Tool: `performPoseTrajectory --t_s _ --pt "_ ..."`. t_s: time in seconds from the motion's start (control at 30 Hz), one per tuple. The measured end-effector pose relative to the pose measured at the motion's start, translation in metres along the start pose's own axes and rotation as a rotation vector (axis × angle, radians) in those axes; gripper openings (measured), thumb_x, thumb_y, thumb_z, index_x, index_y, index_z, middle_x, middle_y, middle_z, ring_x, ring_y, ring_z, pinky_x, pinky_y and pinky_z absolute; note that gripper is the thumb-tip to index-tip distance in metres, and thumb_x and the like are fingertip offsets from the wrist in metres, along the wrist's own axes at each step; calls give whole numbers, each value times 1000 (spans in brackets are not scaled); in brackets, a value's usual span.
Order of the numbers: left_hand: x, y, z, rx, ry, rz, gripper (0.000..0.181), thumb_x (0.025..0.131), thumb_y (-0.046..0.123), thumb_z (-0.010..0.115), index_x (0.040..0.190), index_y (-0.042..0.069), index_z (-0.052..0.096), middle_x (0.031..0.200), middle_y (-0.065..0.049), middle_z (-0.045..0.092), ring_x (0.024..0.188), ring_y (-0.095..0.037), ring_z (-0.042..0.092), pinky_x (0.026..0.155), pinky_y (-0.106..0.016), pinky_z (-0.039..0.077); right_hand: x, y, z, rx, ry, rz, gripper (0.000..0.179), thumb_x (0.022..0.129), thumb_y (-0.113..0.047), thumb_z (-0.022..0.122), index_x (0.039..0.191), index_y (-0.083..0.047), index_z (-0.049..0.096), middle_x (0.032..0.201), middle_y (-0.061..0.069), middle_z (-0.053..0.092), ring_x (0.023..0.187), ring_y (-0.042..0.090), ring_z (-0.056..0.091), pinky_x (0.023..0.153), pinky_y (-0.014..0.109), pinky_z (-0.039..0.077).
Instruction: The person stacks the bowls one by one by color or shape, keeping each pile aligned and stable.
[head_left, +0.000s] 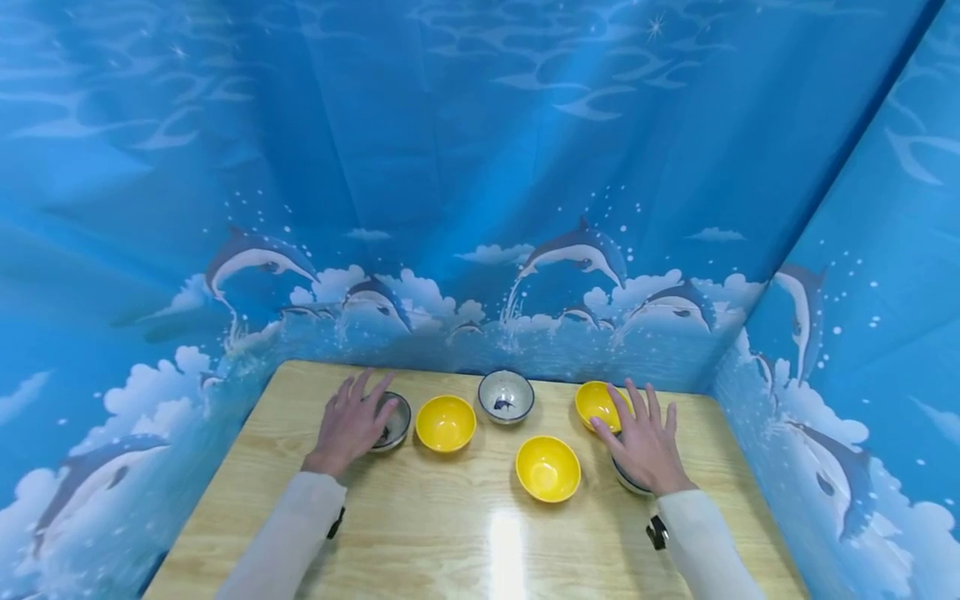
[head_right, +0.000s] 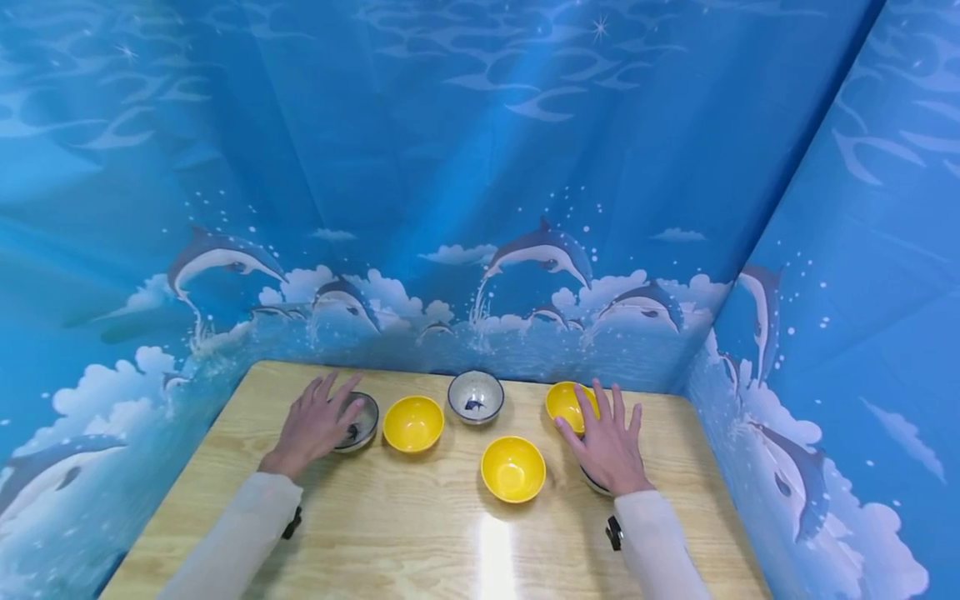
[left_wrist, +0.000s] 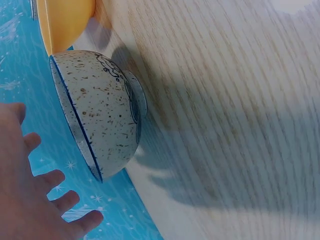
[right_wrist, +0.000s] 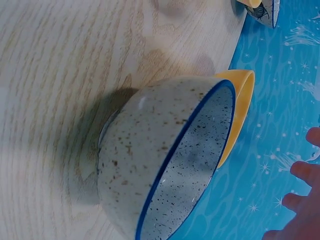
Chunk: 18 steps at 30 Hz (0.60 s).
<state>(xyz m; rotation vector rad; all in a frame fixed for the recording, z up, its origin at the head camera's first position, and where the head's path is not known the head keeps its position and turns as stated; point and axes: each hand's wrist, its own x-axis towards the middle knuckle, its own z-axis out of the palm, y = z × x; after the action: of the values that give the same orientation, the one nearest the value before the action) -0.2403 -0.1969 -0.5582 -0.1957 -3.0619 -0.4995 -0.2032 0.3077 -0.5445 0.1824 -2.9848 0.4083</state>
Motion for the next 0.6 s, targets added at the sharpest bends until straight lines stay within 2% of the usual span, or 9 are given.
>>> performPoseTrajectory --t_s 0.17,0.6 --pt "-2 -4 -1 -43 -22 -16 61 116 46 44 171 21 35 178 -27 23 160 -57 25 121 -81 34 -1 -2 1 13 8 2 80 110 -63 51 172 -16 32 179 28 19 164 58 8 124 88 0" --pt "-6 -15 1 -198 -67 -114 63 115 40 48 172 18 32 178 -28 19 157 -59 27 120 -84 30 -5 -17 7 50 21 -30 79 110 -57 55 171 -11 34 177 27 26 164 57 12 129 82 13"
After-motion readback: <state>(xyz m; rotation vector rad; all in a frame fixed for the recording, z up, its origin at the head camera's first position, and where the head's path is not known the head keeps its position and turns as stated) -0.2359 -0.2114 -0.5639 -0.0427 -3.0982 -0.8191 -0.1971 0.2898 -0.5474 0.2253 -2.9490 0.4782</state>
